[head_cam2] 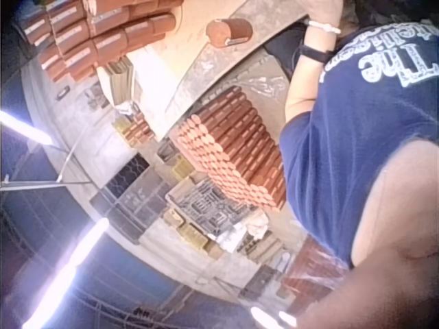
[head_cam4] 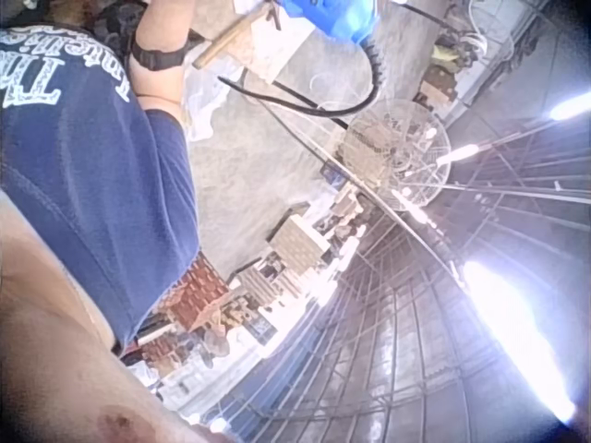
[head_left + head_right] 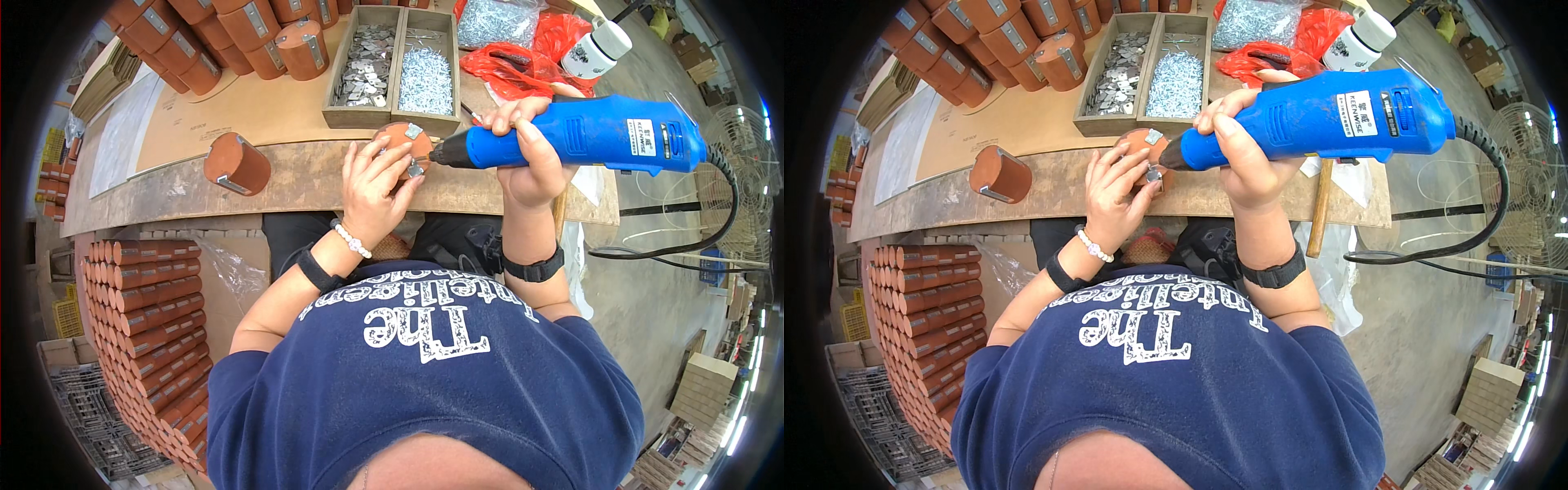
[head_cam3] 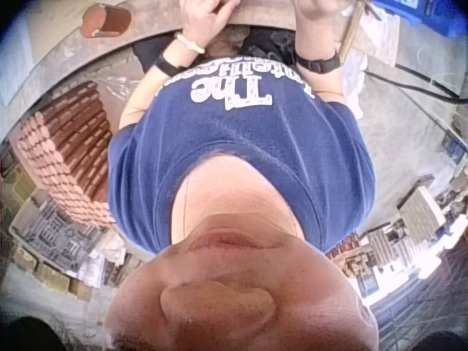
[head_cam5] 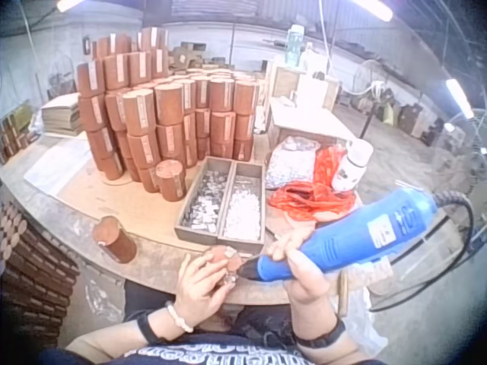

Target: Using an electric screwdriver and a handheld scribe to attach metal brackets to cylindrical wooden components on a workbench in a factory setting.

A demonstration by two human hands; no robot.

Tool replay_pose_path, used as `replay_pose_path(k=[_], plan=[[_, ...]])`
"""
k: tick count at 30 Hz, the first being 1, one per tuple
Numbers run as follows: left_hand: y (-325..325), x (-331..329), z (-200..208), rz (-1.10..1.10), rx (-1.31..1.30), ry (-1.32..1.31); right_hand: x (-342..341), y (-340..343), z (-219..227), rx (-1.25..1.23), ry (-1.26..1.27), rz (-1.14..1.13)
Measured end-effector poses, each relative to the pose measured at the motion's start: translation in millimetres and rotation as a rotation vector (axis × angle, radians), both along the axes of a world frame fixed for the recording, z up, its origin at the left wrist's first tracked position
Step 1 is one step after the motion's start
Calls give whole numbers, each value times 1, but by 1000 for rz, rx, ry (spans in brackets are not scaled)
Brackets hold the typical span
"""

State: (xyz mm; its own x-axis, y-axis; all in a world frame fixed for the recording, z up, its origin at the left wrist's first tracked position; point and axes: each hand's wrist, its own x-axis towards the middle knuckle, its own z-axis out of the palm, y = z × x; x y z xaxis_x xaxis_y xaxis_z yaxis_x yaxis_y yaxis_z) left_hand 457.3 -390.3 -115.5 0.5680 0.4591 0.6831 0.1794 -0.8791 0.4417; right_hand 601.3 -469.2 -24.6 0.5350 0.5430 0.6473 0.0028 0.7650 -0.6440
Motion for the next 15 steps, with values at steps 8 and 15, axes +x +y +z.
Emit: replay_pose_path(k=[8, 15], plan=[[0, 0, -2, -2, -13, 7, -2, -2, 4, -4, -35, 4], [1, 0, -3, -12, -18, 0, -10, -2, 9, -73, -75, -30]])
